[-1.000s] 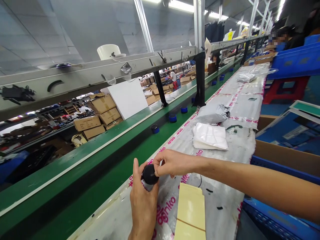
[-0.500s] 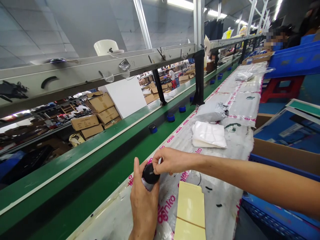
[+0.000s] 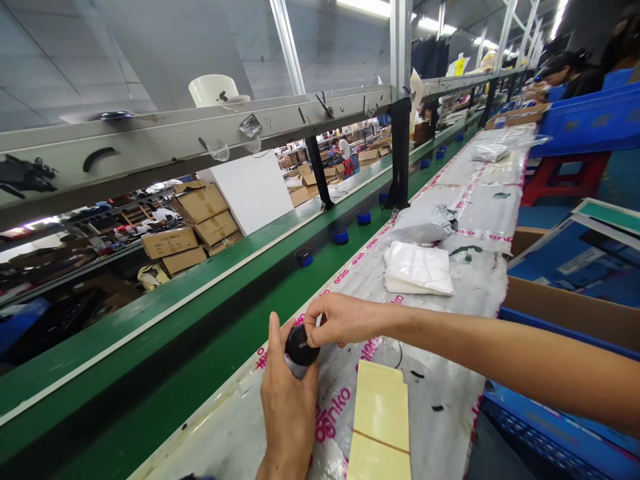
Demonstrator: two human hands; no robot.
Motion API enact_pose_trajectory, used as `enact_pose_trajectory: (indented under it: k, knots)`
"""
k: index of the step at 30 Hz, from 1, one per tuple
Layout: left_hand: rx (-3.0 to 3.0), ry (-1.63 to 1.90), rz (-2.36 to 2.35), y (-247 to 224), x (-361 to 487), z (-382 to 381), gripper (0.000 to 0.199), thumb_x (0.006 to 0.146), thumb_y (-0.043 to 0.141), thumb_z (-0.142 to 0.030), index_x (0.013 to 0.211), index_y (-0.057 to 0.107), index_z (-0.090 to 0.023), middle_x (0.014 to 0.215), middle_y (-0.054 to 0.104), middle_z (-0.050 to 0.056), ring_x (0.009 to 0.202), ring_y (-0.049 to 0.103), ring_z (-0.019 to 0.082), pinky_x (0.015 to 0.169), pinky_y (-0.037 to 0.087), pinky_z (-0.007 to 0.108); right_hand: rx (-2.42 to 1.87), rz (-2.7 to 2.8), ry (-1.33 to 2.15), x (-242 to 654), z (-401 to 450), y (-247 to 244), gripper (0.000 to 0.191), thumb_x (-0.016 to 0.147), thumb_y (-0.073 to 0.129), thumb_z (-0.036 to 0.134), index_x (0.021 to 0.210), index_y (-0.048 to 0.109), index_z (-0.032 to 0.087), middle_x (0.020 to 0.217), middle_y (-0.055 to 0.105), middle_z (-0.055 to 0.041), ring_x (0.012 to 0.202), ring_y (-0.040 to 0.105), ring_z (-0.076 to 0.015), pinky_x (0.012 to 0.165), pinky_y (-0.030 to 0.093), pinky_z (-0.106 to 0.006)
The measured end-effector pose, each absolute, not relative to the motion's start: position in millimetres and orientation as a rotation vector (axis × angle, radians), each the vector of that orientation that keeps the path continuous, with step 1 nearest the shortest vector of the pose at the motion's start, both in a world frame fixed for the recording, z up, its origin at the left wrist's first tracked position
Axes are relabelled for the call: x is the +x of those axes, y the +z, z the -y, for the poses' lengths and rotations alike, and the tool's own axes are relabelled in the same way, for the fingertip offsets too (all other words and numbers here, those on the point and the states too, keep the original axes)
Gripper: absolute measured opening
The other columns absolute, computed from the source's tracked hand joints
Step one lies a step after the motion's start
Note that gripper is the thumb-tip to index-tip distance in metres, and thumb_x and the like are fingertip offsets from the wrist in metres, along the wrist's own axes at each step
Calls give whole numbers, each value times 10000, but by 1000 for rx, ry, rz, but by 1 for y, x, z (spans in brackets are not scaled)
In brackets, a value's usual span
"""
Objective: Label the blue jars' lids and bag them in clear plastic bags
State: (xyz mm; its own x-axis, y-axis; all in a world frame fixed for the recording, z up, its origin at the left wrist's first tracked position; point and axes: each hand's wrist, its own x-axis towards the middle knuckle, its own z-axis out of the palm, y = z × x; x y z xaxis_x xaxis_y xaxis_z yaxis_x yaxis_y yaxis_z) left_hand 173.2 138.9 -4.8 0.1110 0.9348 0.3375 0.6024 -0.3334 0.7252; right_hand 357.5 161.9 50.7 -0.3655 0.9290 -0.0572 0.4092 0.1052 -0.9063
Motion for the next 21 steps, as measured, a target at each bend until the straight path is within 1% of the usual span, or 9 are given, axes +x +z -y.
enact_pose_trajectory:
  k: [6,10,14,18,21]
  knots:
    - [1997,1108,-1487,-6,174,-139,874,881,646,-303,1567,132,-477,1445,601,-35,1280,595,257,1013,476,412,-1346,1841,1183,355,-162,51,168,696,618,280,796,708,178,776,665,-4,611,561,-106,480,414,-170]
    - [2004,1110,-1487,-7,173,-139,868,886,641,-301,1570,135,-472,1446,602,-29,1280,595,264,1013,480,419,-1367,1850,1154,353,-161,52,164,696,609,274,788,704,177,721,655,3,539,541,-93,467,401,-175]
    - [2016,1099,-1494,-7,173,-139,874,886,636,-297,1563,121,-496,1449,599,-44,1285,592,268,1021,480,438,-1419,1865,1102,351,-158,53,153,689,590,253,775,693,180,664,638,13,495,541,-96,451,382,-181]
    - [2015,1089,-1498,-8,174,-139,867,884,633,-284,1569,136,-471,1441,608,-30,1276,602,272,1022,484,437,-1457,1888,1035,348,-156,54,158,679,582,241,769,701,189,636,635,18,500,545,-106,445,360,-189]
    - [2006,1076,-1519,-7,174,-139,870,883,634,-288,1571,133,-465,1447,605,-25,1271,605,281,1008,492,444,-1471,1913,974,347,-156,53,156,676,584,236,751,713,188,606,627,21,524,558,-116,471,370,-198]
